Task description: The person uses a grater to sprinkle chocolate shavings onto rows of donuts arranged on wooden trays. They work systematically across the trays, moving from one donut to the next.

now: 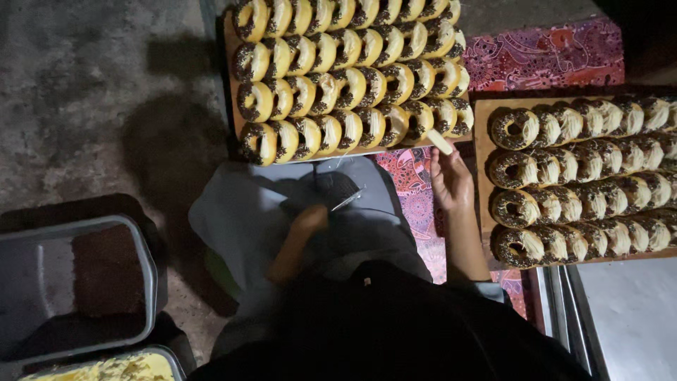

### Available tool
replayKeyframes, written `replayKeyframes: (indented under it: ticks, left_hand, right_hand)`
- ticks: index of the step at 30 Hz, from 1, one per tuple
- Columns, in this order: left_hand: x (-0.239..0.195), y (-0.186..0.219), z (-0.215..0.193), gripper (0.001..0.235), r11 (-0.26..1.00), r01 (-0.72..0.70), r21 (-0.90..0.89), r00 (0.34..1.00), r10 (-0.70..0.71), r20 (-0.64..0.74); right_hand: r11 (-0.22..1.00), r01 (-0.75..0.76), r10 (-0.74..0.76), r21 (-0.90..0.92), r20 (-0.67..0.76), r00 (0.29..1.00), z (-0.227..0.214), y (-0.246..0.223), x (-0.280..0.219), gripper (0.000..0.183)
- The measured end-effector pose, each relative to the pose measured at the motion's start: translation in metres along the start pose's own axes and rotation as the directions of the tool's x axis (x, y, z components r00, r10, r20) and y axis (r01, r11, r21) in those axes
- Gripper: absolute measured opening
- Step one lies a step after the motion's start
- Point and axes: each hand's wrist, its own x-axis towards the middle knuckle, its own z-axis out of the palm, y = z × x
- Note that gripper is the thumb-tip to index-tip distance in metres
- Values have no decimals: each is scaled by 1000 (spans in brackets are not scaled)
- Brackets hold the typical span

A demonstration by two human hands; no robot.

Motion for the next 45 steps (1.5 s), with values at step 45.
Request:
replayKeyframes:
  ticks: [45]
  left_hand:
    - [112,237,-62,10,-91,-343,-935,905,-299,-303]
  right_hand:
    - [-509,533,-108,-677,664,740,32,47,81,41]
